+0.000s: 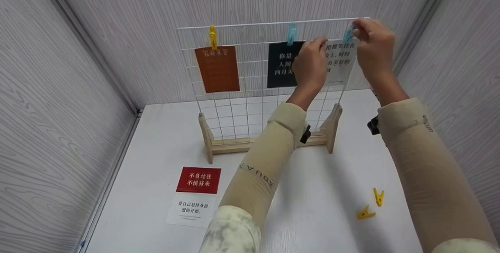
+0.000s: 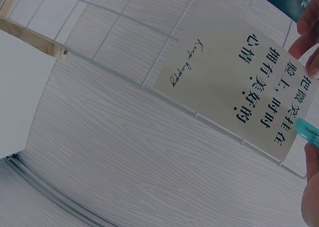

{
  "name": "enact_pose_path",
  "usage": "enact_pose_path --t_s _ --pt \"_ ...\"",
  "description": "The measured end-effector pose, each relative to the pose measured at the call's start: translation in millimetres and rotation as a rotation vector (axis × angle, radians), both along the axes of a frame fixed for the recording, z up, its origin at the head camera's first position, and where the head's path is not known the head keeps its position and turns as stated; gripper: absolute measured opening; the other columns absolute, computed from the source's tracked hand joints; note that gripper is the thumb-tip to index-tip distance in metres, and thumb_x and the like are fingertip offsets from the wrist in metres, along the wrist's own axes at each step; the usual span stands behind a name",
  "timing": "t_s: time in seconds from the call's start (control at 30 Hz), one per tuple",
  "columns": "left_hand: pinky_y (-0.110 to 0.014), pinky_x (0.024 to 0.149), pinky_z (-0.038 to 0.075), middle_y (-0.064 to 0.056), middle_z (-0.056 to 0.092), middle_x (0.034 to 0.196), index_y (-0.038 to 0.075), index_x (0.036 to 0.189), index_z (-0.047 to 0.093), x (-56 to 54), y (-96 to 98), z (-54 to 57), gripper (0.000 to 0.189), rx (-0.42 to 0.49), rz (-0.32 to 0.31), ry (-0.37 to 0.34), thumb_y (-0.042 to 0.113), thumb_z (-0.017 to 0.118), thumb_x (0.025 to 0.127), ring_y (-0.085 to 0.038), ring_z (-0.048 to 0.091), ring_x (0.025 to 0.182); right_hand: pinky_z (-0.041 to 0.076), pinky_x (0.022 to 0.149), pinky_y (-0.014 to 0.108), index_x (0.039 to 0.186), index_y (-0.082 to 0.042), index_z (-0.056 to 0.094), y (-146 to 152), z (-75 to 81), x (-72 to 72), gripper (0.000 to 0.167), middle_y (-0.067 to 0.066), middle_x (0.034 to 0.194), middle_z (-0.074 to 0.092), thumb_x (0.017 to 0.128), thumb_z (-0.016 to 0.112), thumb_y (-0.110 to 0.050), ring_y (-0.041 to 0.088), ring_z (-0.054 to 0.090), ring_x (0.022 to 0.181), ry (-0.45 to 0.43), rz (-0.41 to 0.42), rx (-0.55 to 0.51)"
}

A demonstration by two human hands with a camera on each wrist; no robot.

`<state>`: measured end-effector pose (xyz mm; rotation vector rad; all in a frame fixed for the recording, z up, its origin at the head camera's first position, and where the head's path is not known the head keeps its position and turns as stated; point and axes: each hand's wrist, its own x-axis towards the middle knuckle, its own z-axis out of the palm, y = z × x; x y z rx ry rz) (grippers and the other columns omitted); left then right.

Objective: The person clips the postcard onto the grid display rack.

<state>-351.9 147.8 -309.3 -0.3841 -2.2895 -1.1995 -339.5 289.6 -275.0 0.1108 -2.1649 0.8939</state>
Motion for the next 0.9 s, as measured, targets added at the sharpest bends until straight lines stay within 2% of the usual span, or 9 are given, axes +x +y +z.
enact_pose_path --t_s 0.23,0.43,0.57,0.9 --pt "-0.014 0.072 0.049 0.003 0.070 0.115 0.018 0.126 0.069 -1.1 0.2 -0.7 0.026 -0.007 0.009 0.018 0.024 0.053 0.106 0.000 0.062 0.087 0.050 0.096 0.020 0.125 -0.011 0.071 0.0 1.6 -1.0 0.029 0.006 0.119 0.070 0.106 0.050 -0.013 0.015 0.061 0.103 0.008 -0.001 0.024" --pt "-0.015 0.068 0.047 0.003 0.070 0.113 0.017 0.127 0.068 -1.6 0.5 -3.2 0.027 -0.004 0.012 0.038 0.025 0.054 0.106 -0.001 0.063 0.085 0.050 0.098 0.021 0.128 -0.007 0.069 1.2 1.8 -3.0 0.028 0.008 0.121 0.070 0.105 0.054 -0.015 0.014 0.064 0.108 -0.005 0.031 -0.004" --pt "-0.013 0.071 0.047 0.003 0.070 0.113 0.016 0.127 0.067 -1.1 -0.7 -4.2 0.027 0.008 0.004 0.044 0.025 0.053 0.106 -0.001 0.062 0.086 0.051 0.097 0.022 0.130 -0.008 0.068 0.0 1.4 -4.3 0.030 0.008 0.123 0.070 0.105 0.054 -0.019 0.013 0.065 0.110 -0.020 0.034 -0.022" --pt "-0.014 0.074 0.048 0.004 0.071 0.115 0.016 0.126 0.066 -1.7 -0.2 -3.6 0.024 0.014 -0.008 0.036 0.023 0.053 0.106 -0.001 0.064 0.091 0.051 0.098 0.022 0.134 -0.013 0.066 -0.6 0.4 -4.5 0.033 0.006 0.125 0.070 0.106 0.053 -0.025 0.009 0.063 0.105 -0.052 0.030 -0.056"
